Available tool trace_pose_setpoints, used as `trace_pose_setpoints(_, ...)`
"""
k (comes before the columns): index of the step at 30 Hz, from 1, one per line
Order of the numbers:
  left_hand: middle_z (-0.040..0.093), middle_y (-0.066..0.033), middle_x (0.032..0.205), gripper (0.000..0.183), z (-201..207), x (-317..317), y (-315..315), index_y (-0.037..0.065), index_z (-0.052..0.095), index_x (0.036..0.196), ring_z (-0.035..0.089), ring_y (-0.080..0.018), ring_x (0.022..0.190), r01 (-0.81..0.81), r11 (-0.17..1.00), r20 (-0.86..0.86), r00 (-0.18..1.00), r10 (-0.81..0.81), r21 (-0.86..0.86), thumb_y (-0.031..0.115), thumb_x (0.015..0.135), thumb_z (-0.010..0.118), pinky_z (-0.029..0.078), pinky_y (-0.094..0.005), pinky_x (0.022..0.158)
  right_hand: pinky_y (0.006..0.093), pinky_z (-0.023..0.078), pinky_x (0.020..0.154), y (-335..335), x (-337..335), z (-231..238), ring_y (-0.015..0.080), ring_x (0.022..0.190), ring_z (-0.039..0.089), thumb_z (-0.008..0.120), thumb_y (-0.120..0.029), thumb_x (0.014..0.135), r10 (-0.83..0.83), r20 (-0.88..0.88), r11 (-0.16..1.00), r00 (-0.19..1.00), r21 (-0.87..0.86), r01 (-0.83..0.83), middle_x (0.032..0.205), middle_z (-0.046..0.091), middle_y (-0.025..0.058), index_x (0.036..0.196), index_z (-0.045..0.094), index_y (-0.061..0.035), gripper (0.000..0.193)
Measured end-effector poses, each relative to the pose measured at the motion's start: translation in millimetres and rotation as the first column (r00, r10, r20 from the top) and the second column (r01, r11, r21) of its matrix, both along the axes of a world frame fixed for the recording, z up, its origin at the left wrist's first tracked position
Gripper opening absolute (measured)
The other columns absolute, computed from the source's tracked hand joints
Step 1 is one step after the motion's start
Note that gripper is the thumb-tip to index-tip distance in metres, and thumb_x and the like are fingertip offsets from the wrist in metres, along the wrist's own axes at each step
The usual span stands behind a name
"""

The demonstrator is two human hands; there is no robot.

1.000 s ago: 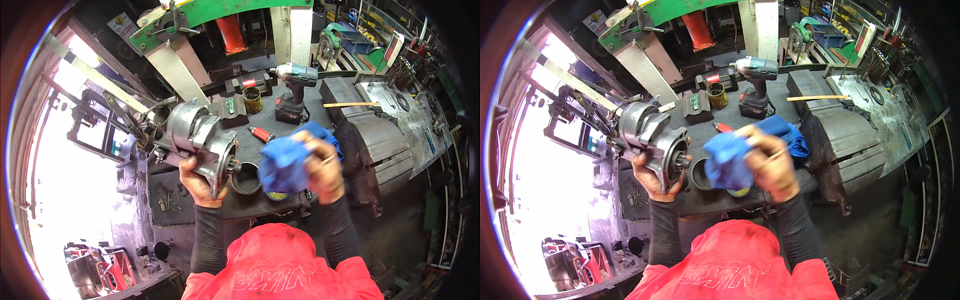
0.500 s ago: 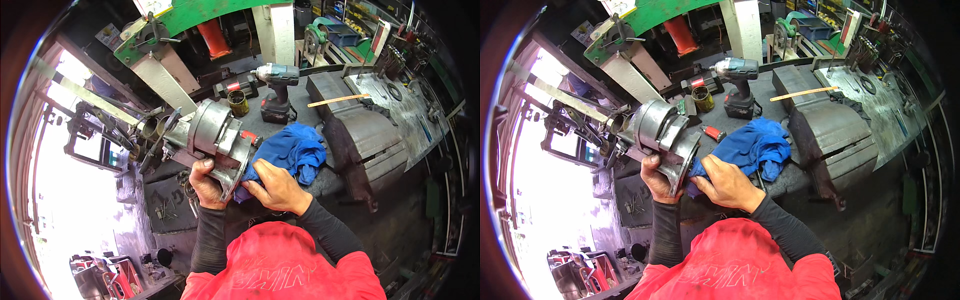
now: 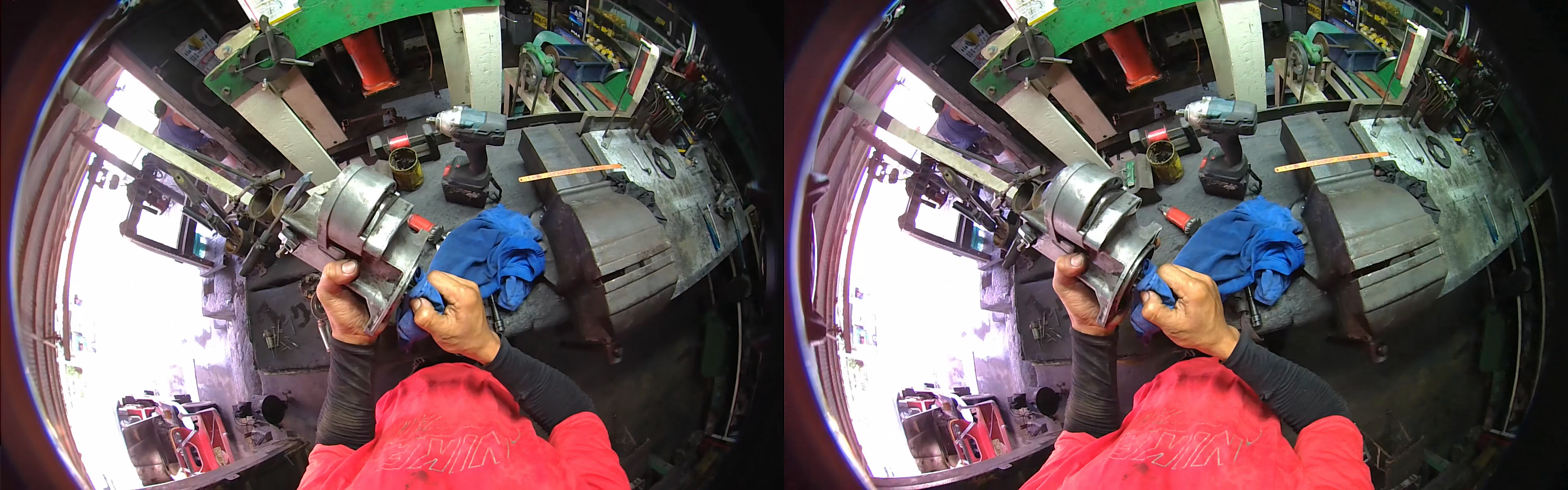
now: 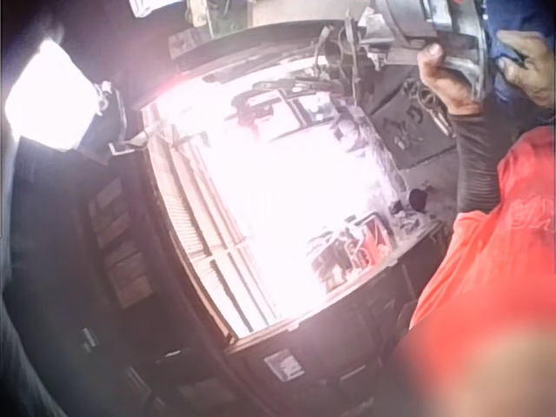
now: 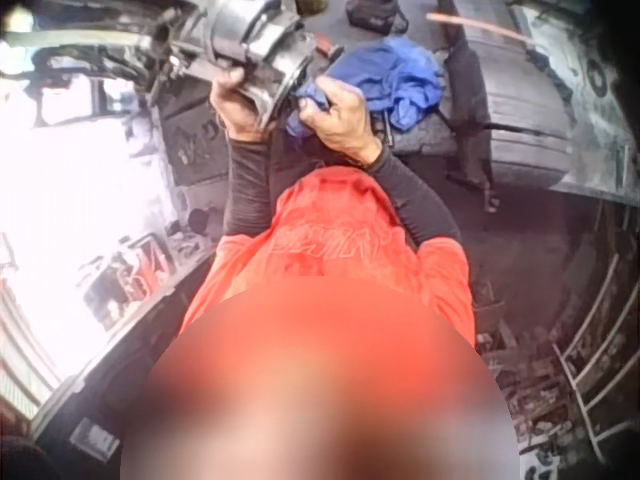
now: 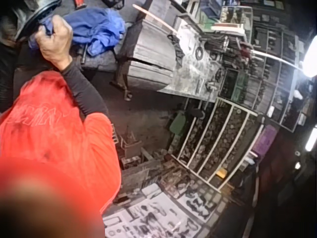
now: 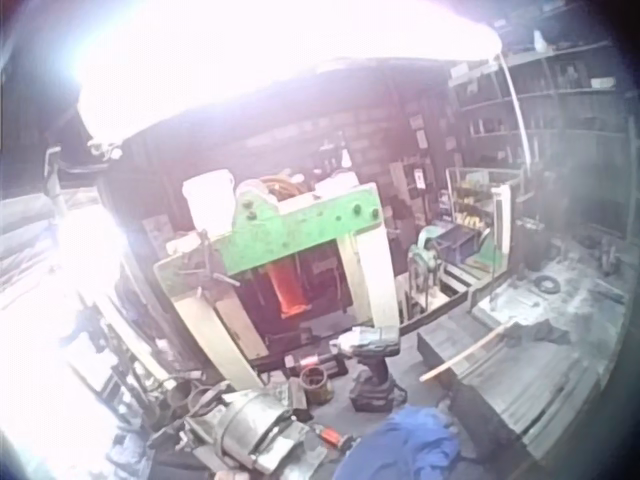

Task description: The person assembles mechanical components on a workbench, applying grease to a cylindrical part and inserting it into a housing. They handle bolts and small parts, then attach a larger metal casing to the assembly. The person wipes the assembled unit with a cloth.

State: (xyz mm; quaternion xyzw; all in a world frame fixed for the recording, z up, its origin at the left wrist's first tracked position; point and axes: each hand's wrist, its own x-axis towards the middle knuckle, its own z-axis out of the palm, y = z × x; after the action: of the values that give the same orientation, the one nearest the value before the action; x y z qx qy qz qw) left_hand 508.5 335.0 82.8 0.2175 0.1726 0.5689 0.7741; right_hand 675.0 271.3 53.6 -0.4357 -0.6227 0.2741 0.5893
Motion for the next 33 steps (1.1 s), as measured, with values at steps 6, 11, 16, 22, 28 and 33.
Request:
trace_pose_setpoints(6,0.073,-0.0181,0.132,0.066,4,2,-4,-0.001,0.061,0.142,0.072,-0.0372,0.114,-0.002,1.000,-0.014,1.000,0.002,-0.019,0.024,0.081,0.068,0.059,-0.0508,0.104,0.0436,0.047,0.060,-4,4,7,0.0352,0.064,0.056,0.073,-0.013,0.084,0.000,0.007,1.000,1.000,0.018,0.000,0.073,0.054,0.0146,0.082,0.058,-0.0018,0.018)
trace_pose_setpoints(11,0.072,-0.0191,0.132,0.067,8,1,-5,-0.001,0.061,0.142,0.072,-0.0379,0.115,-0.013,1.000,-0.047,0.999,0.012,-0.027,0.024,0.081,0.068,0.059,-0.0511,0.104,0.0431,0.047,0.059,-7,8,8,0.0347,0.064,0.057,0.074,-0.012,0.082,-0.027,0.043,0.997,0.999,0.070,0.024,0.074,0.055,0.0141,0.082,0.058,-0.0021,0.019)
trace_pose_setpoints(16,0.071,-0.0207,0.135,0.069,12,0,-5,-0.003,0.060,0.143,0.071,-0.0393,0.118,0.071,0.997,0.007,0.997,-0.071,0.008,0.025,0.080,0.068,0.059,-0.0514,0.105,0.0434,0.047,0.059,-10,12,9,0.0352,0.064,0.057,0.075,-0.013,0.081,-0.027,0.060,0.997,0.998,0.068,0.023,0.075,0.055,0.0140,0.081,0.056,-0.0025,0.022)
trace_pose_setpoints(22,0.070,-0.0218,0.135,0.071,18,10,-10,-0.004,0.059,0.143,0.071,-0.0398,0.118,0.040,0.999,-0.008,0.999,-0.040,0.006,0.024,0.079,0.068,0.060,-0.0525,0.102,0.0432,0.046,0.060,-11,17,11,0.0343,0.063,0.056,0.076,-0.014,0.085,0.008,0.047,0.998,0.999,0.054,-0.010,0.076,0.055,0.0147,0.084,0.059,-0.0016,0.021)
trace_pose_setpoints(28,0.075,-0.0231,0.117,0.059,16,8,-11,-0.006,0.066,0.131,0.075,-0.0412,0.101,0.016,1.000,-0.013,1.000,-0.016,-0.006,0.022,0.078,0.064,0.061,-0.0541,0.098,0.0359,0.050,0.068,-12,39,3,0.0211,0.075,0.063,0.071,-0.010,0.099,0.233,-0.138,0.943,0.963,-0.209,-0.258,0.086,0.064,0.0095,0.102,0.070,-0.0003,0.011)
trace_pose_setpoints(33,0.076,-0.0165,0.108,0.040,6,-18,-21,-0.004,0.072,0.116,0.075,-0.0332,0.094,-0.060,0.994,-0.075,0.996,0.054,-0.089,0.018,0.084,0.064,0.063,-0.0484,0.089,0.0291,0.050,0.081,18,111,-15,0.0113,0.090,0.059,0.056,-0.010,0.110,-0.292,0.003,0.953,0.957,-0.084,0.291,0.095,0.066,0.0018,0.113,0.070,-0.0004,0.017)
